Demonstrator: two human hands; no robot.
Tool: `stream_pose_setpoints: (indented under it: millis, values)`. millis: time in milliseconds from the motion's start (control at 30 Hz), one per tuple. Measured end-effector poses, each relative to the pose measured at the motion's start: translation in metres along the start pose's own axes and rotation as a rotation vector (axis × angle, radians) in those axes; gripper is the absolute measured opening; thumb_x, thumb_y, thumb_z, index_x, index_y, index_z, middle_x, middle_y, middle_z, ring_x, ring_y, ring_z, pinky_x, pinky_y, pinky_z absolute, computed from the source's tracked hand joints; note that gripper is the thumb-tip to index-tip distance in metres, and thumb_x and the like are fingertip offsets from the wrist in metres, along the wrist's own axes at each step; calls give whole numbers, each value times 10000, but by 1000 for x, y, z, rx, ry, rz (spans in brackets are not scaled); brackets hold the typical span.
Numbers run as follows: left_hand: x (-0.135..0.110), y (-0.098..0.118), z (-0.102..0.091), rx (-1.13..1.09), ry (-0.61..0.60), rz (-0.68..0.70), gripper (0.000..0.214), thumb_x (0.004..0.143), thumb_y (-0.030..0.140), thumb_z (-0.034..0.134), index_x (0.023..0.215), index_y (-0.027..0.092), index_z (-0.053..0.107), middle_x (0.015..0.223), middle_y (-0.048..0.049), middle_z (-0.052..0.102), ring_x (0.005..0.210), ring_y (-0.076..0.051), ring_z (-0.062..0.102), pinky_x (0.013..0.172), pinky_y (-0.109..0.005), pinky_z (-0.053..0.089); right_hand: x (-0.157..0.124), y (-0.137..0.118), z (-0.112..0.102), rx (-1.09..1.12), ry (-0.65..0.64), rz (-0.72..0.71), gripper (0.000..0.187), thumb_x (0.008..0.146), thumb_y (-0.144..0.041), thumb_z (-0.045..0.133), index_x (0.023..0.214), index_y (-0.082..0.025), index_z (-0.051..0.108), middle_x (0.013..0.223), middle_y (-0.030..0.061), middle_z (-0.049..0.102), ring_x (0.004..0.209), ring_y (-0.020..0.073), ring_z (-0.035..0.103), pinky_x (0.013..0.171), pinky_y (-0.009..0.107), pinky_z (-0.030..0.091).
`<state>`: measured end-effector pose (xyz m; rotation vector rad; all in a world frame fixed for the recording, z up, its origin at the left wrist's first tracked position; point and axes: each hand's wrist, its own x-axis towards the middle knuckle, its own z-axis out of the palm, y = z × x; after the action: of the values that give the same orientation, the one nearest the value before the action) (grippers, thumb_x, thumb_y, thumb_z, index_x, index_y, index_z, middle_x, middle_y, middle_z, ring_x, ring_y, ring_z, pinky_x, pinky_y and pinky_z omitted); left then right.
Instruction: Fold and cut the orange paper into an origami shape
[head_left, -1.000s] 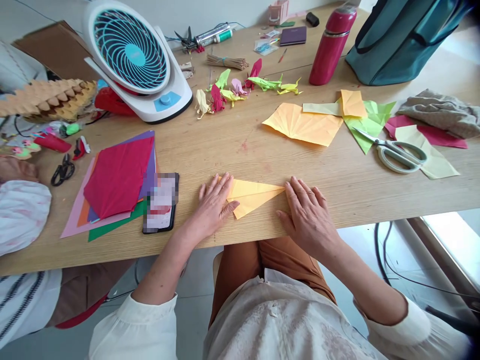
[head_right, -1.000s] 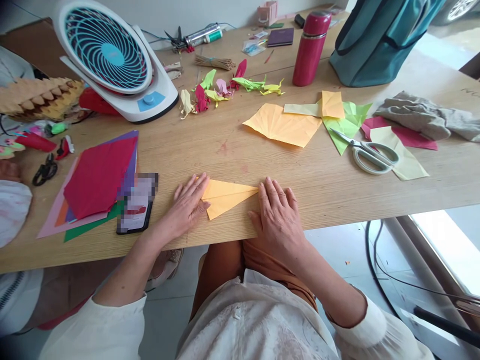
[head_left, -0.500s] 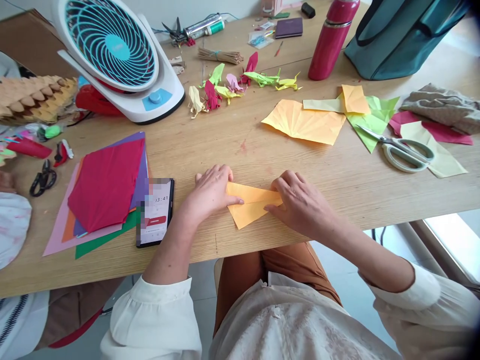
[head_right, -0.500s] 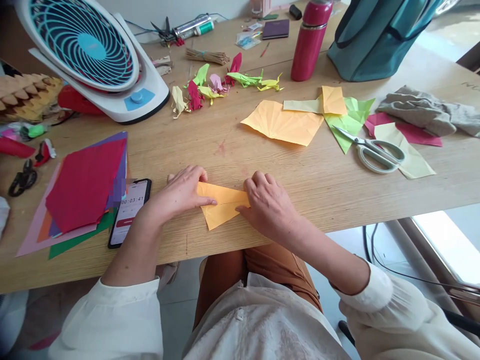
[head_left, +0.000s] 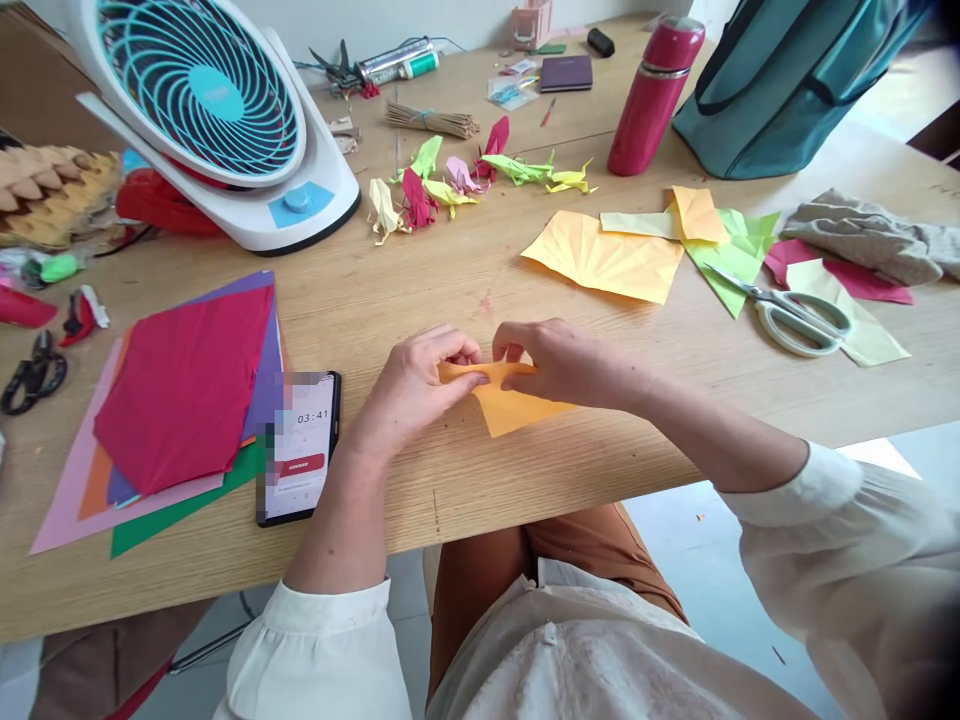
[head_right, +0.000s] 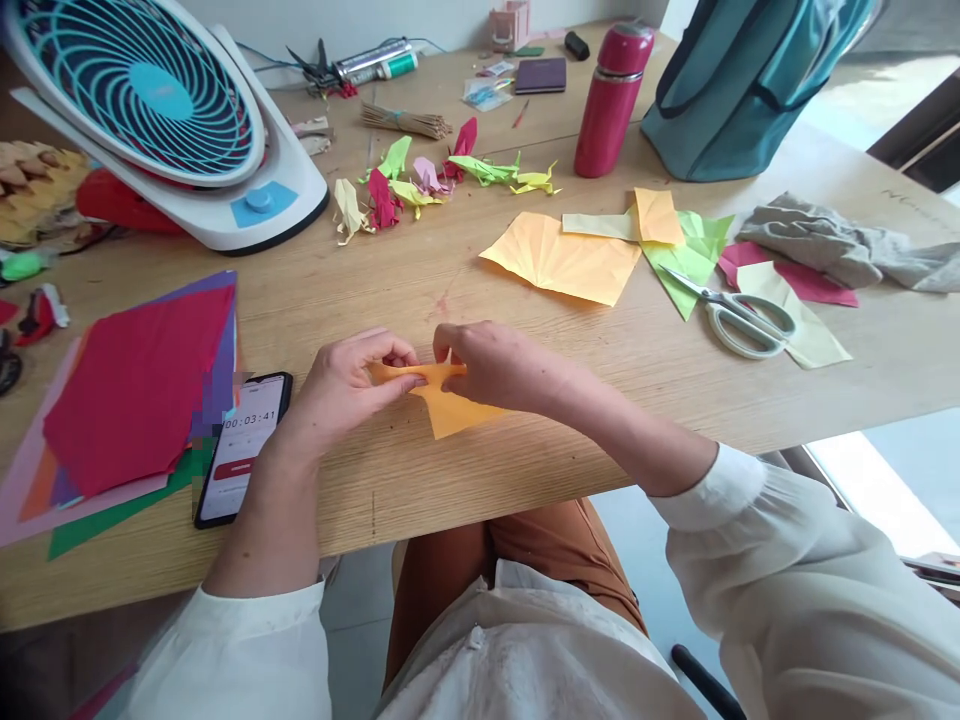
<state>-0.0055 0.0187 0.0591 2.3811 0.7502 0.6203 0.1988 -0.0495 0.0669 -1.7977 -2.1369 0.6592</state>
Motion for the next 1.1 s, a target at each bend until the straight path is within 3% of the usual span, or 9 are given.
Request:
stream_pose_setpoints:
  millis: [67, 133, 200, 267, 367, 500, 733, 900, 1100]
  values:
    - [-1, -2, 4, -36, 147, -8, 215, 802, 204, 747, 1003, 225, 674, 929, 3, 676, 888, -166, 640, 833, -289, 485, 7, 2, -9, 22, -43, -29, 56, 835, -228, 690, 807, -198, 651, 716, -18, 619, 664, 134, 533, 598, 264, 329]
    - [0, -5, 11, -121, 304, -48, 542, 766, 248, 804, 1267, 245, 598, 1145, -45, 667, 1033, -198, 646, 884, -303, 512, 12, 8, -16, 133, 10, -66, 163, 848, -275, 686, 719, -197, 625, 646, -30, 569, 623, 121, 500, 569, 268, 312]
    - [3, -7, 18, -267, 385, -123, 819, 736, 338, 850, 1447, 265, 450, 1349, -102, 593, 1081, -218, 650, 843, -304, 541, 16, 17, -19, 411, 109, -46, 174, 861, -354, 693, 780, -204, 655, 678, -22, 610, 634, 133, 544, 557, 268, 354]
    - [5, -9, 25, -434, 378, -195, 900, 732, 455, 856, 1485, 273, 398, 1368, -121, 594, 1075, -231, 670, 831, -310, 556, 20, 24, -14, 735, 203, -22, 228, 842, -432, 731, 883, -214, 682, 775, 0, 682, 716, 178, 632, 602, 295, 456]
    - [7, -10, 31, -663, 287, -210, 722, 755, 586, 804, 1322, 213, 557, 1256, -114, 681, 1124, -258, 677, 888, -321, 553, 25, 28, 3, 1047, 320, -57, 349, 769, -465, 817, 989, -226, 691, 941, 22, 740, 896, 235, 699, 771, 375, 560]
    - [5, -10, 38, -753, 241, -226, 467, 782, 529, 793, 1060, 172, 676, 1081, -91, 754, 1030, -244, 708, 872, -329, 562, 26, 25, 21, 1150, 364, -74, 385, 772, -489, 821, 1021, -227, 689, 1042, 37, 754, 996, 242, 710, 905, 410, 566]
    - [2, -11, 48, -797, 206, -288, 346, 784, 379, 798, 1054, 176, 722, 1140, -98, 772, 1073, -251, 716, 949, -378, 560, 21, 21, 23, 1208, 355, 18, 400, 759, -524, 815, 987, -232, 665, 1070, 43, 757, 1000, 245, 710, 909, 413, 573]
    - [0, -15, 51, -751, 257, -367, 375, 746, 429, 841, 1006, 170, 759, 991, -69, 787, 947, -236, 729, 861, -343, 573, 20, 19, 29, 1231, 264, 33, 425, 743, -544, 822, 967, -229, 645, 1010, 34, 751, 929, 228, 715, 849, 390, 583]
    - [-1, -15, 55, -880, 338, -462, 384, 748, 408, 844, 1048, 187, 751, 1050, -62, 777, 970, -215, 720, 875, -334, 573, 22, 20, 38, 1307, 180, 7, 442, 719, -499, 859, 985, -216, 647, 977, 17, 746, 909, 198, 718, 865, 365, 584]
